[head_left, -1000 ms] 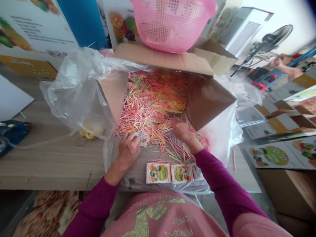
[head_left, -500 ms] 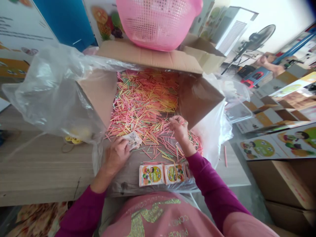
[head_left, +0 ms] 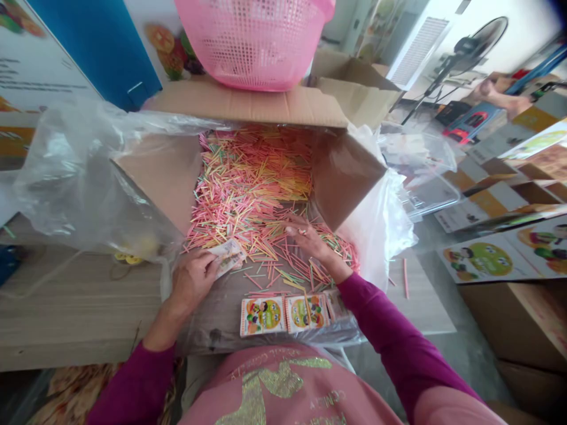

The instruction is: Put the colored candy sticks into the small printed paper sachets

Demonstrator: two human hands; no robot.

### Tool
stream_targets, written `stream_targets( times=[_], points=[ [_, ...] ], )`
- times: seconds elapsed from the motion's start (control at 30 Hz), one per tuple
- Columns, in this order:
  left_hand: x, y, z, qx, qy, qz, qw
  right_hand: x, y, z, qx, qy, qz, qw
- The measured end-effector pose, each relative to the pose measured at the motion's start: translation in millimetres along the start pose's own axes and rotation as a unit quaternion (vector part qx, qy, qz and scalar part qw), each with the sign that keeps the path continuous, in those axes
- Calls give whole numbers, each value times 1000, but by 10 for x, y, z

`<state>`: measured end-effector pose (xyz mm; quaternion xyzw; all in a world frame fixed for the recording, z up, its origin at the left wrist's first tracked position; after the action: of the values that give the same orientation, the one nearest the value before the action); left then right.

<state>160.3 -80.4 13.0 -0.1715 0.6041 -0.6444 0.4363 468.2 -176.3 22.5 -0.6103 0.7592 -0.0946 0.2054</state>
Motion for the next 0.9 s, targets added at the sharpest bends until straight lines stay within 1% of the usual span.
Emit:
stream_targets(
  times=[0.03, 0.07, 0.1, 0.17, 0.23, 0.3, 0.33, 0.37, 0.43, 0.5, 0.57, 0.7, 0.77, 0.83, 0.87, 0.9],
  points=[
    [-25, -36, -13, 38, -15, 23, 999, -11, -61, -32, -101, -9, 41, 994],
    [-47, -69, -6, 79, -31, 44, 995, -18, -118, -47, -203, -10, 87, 975],
    [-66, -91, 28, 121, -46, 59, 990, -19, -159, -52, -294, -5, 126, 948],
    [-100, -91, 189, 200, -64, 62, 976, -3, -177, -80, -420, 11, 170, 891],
    [-125, -41, 439, 268, -62, 44, 960, 38, -120, -163, -499, 28, 176, 848],
    [-135, 35, 693, 321, -52, 24, 945, 87, -19, -312, -538, 32, 157, 828],
    [-133, 78, 793, 343, -50, 15, 938, 108, 38, -402, -543, 26, 147, 826],
    [-127, 119, 868, 362, -50, 5, 931, 123, 97, -494, -540, 19, 135, 830],
    [-106, 182, 948, 391, -53, -14, 919, 132, 227, -655, -511, 10, 108, 853],
    [-80, 200, 953, 409, -55, -23, 911, 124, 372, -762, -470, 16, 69, 880],
    [-58, 190, 929, 422, -49, -26, 905, 116, 507, -821, -424, 22, 26, 905],
    [-24, 173, 860, 435, -26, 3, 900, 120, 667, -868, -307, -3, -36, 951],
    [-5, 198, 819, 444, -20, 21, 896, 121, 725, -886, -268, -27, -85, 959],
    [18, 246, 772, 463, -27, 21, 886, 112, 765, -886, -266, -39, -124, 955],
    [28, 277, 751, 477, -37, 12, 878, 101, 777, -875, -280, -37, -128, 951],
    [37, 310, 735, 496, -51, -2, 867, 88, 788, -863, -305, -31, -119, 944]
  ],
)
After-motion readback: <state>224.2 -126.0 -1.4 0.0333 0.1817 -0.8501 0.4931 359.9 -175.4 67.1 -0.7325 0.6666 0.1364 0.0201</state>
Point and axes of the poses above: each hand's wrist, its own x-axis away from the middle knuckle, its own y-axis out of the palm, z = x × y, the point moved 5 cm from there along -x, towards the middle knuckle, and after that the axes turned 15 degrees about -x, right-handed, at the moved point
